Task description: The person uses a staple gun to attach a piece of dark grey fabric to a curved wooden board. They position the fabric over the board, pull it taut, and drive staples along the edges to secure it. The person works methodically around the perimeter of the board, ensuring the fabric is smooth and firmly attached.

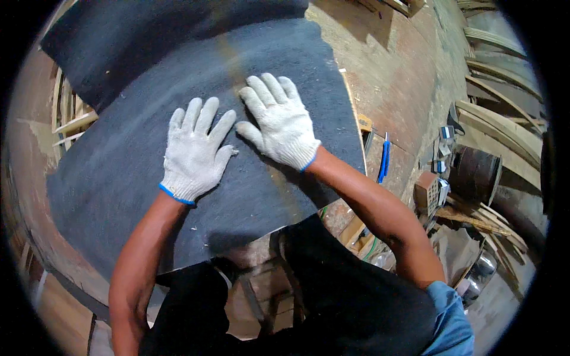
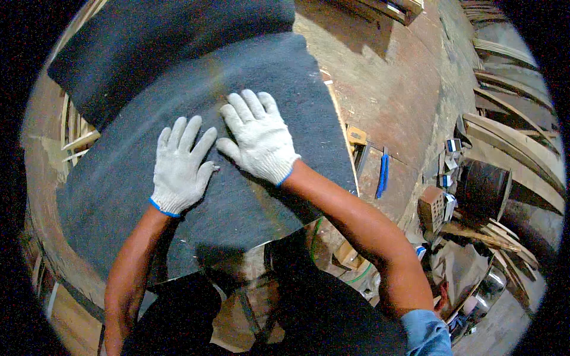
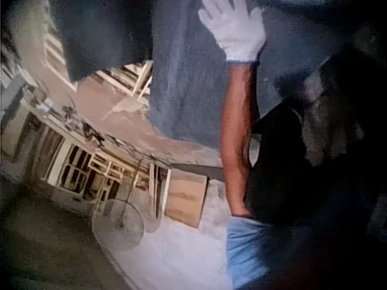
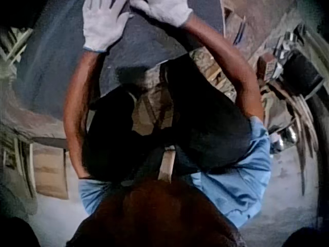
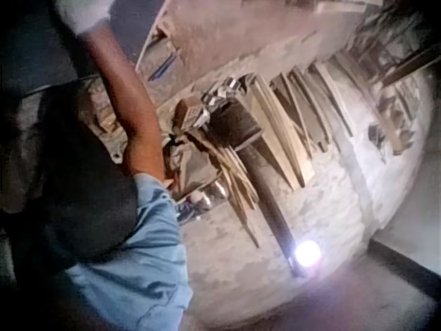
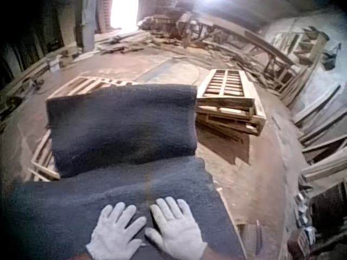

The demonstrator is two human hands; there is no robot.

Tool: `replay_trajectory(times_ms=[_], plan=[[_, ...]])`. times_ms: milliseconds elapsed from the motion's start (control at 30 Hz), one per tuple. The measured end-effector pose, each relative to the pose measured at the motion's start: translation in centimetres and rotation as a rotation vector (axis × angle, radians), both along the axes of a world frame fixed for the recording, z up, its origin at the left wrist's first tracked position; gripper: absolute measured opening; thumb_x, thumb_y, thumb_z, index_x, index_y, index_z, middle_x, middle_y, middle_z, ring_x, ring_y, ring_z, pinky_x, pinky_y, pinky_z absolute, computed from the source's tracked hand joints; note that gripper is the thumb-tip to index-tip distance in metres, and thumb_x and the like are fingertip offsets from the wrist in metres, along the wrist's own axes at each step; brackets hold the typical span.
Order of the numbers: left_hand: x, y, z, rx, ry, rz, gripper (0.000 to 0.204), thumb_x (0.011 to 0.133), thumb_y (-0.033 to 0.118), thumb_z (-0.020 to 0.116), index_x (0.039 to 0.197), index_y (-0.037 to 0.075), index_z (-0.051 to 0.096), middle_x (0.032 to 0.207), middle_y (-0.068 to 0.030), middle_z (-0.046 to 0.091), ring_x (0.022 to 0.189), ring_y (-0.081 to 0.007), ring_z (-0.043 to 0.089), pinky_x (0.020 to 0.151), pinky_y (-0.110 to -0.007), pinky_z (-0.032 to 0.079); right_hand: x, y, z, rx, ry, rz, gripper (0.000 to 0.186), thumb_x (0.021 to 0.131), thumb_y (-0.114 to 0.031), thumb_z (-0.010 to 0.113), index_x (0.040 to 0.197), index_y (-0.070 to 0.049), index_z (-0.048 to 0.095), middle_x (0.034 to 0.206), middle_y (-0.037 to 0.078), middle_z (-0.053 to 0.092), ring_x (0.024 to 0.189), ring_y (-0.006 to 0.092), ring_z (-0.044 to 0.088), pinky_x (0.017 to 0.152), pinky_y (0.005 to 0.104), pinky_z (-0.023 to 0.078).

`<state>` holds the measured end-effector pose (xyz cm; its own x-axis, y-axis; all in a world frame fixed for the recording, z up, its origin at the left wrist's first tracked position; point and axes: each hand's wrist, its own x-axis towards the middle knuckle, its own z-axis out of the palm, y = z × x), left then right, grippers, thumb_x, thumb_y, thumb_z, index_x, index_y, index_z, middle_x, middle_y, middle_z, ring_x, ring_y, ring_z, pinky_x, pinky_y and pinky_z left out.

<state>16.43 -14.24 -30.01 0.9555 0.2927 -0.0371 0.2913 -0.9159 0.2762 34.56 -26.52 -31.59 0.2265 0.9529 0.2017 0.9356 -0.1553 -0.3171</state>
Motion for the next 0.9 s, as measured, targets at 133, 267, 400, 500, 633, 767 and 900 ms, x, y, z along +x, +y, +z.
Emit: replay_trajectory(times_ms=[133, 267, 400, 500, 633, 767, 900], plan=[[0.1, -0.1, 0.0, 0.014, 0.007, 0.003, 0.064, 0.087, 0.032, 0.068, 0.147, 0.015, 0.051, 0.155, -0.0189, 0.041, 0.145, -0.0402, 0.033, 0.12, -0.056, 0.022, 0.4, 0.3, -0.7, 0.013, 0.044, 0.007, 0.062, 0.086, -0.046, 0.065, 0.129, -0.001, 0.059, 0.142, 0.022, 0.053, 0.136, 0.0411, 0.045, 0.117, 0.0541, 0.028], [1.9, 0.9, 0.2, -0.007, -0.061, -0.009, 0.06, 0.088, 0.032, 0.065, 0.142, 0.008, 0.054, 0.138, -0.0192, 0.053, 0.132, -0.0371, 0.047, 0.112, -0.054, 0.032, 1.1, 1.3, -0.6, 0.089, 0.088, 0.009, 0.046, 0.083, -0.043, 0.067, 0.108, -0.004, 0.065, 0.109, 0.017, 0.064, 0.109, 0.0364, 0.057, 0.104, 0.05, 0.039], [2.2, 1.6, 0.3, -0.045, -0.053, -0.027, 0.061, 0.087, 0.024, 0.065, 0.143, 0.004, 0.051, 0.136, -0.0208, 0.056, 0.128, -0.038, 0.051, 0.11, -0.051, 0.036, 2.5, 2.4, -1.0, -0.053, 0.152, 0.015, 0.037, 0.091, -0.039, 0.062, 0.105, -0.006, 0.068, 0.105, 0.015, 0.068, 0.105, 0.0351, 0.062, 0.098, 0.0451, 0.045], [1.7, 1.4, -0.3, -0.034, -0.081, -0.018, 0.059, 0.087, 0.022, 0.064, 0.142, 0.003, 0.052, 0.135, -0.0209, 0.056, 0.125, -0.0393, 0.052, 0.109, -0.051, 0.038, 3.3, 3.3, -0.5, -0.143, 0.094, 0.024, 0.035, 0.094, -0.04, 0.058, 0.099, -0.007, 0.071, 0.102, 0.015, 0.07, 0.1, 0.036, 0.064, 0.09, 0.0451, 0.05], [2.3, 1.1, 0.6, -0.06, 0.052, 0.013, 0.06, 0.09, 0.025, 0.062, 0.145, 0.002, 0.049, 0.138, -0.0226, 0.054, 0.126, -0.0408, 0.052, 0.109, -0.05, 0.037, 4.6, 4.7, -1.0, -0.282, 0.089, -0.025, 0.04, 0.098, -0.042, 0.053, 0.099, -0.007, 0.073, 0.1, 0.018, 0.071, 0.097, 0.0383, 0.066, 0.086, 0.0482, 0.053], [3.3, 0.7, -0.1, 0.013, 0.178, -0.017, 0.065, 0.094, 0.034, 0.059, 0.15, 0.006, 0.043, 0.143, -0.024, 0.051, 0.128, -0.0434, 0.049, 0.112, -0.053, 0.036, 5.9, 5.1, -2.2, -0.308, 0.171, -0.073, 0.046, 0.099, -0.047, 0.049, 0.104, -0.008, 0.074, 0.107, 0.02, 0.072, 0.103, 0.0398, 0.067, 0.093, 0.0495, 0.052], [3.0, -0.1, -0.5, 0.089, -0.06, -0.231, 0.06, 0.097, 0.042, 0.059, 0.141, 0.001, 0.053, 0.141, -0.0267, 0.053, 0.125, -0.0454, 0.053, 0.108, -0.054, 0.041, 6.4, 3.8, -1.0, -0.352, 0.326, -0.102, 0.045, 0.1, -0.046, 0.051, 0.121, -0.01, 0.066, 0.125, 0.017, 0.063, 0.12, 0.0364, 0.057, 0.105, 0.0474, 0.043]])
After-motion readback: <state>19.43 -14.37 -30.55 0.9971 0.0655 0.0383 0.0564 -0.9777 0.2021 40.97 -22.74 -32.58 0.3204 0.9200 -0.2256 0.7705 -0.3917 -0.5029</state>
